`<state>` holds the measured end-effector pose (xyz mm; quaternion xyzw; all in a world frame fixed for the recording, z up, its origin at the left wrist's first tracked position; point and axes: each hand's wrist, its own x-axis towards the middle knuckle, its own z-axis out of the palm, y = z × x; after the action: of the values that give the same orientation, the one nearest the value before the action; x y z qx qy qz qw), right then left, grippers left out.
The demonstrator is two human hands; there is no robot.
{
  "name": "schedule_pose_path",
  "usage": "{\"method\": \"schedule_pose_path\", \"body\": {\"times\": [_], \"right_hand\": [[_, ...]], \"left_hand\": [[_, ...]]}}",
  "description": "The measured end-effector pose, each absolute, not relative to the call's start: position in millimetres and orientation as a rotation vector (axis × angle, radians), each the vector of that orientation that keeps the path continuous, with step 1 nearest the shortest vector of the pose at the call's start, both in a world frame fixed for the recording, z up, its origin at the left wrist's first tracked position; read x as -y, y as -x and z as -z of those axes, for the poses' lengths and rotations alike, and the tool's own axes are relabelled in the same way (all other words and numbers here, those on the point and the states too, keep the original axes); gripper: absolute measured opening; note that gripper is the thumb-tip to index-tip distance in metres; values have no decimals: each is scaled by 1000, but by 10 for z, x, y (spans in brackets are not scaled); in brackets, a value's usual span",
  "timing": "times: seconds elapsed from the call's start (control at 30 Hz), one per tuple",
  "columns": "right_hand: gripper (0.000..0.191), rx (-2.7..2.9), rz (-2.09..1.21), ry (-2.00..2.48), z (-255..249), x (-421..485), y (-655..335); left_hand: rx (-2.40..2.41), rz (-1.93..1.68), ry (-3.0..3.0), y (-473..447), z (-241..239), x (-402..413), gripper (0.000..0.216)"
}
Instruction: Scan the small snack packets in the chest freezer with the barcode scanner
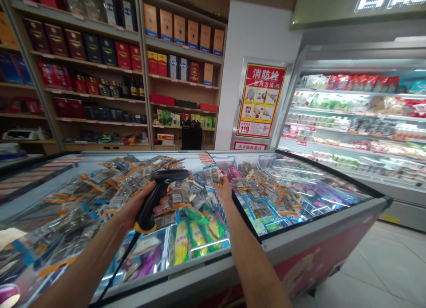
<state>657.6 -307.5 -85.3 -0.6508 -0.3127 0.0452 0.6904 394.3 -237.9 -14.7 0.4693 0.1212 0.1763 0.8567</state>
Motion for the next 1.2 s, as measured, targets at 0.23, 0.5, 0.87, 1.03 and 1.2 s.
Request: {"method": "schedule_pose_path", "body": {"times": [0.23, 0.5, 0.87, 1.03, 1.2], "right_hand": [[24, 674, -84, 1388, 886, 3145, -6602], [26, 682, -106, 1386, 941, 3146, -6684], [25, 645, -58, 1435, 894, 3176, -6650], [26, 620, -86, 1407, 868, 3178, -6621], [27, 635, -109, 1390, 868, 3179, -6584]], "left_hand": [[-255, -355, -1017, -3907, 124, 2409, 35], [-189, -370, -1044, -3817, 78, 2392, 35], [-188, -368, -1083, -3887, 99, 2465, 33], [-224, -367, -1063, -3892, 108, 2448, 34], [-226, -365, -1038, -3893, 105, 2447, 35]]}}
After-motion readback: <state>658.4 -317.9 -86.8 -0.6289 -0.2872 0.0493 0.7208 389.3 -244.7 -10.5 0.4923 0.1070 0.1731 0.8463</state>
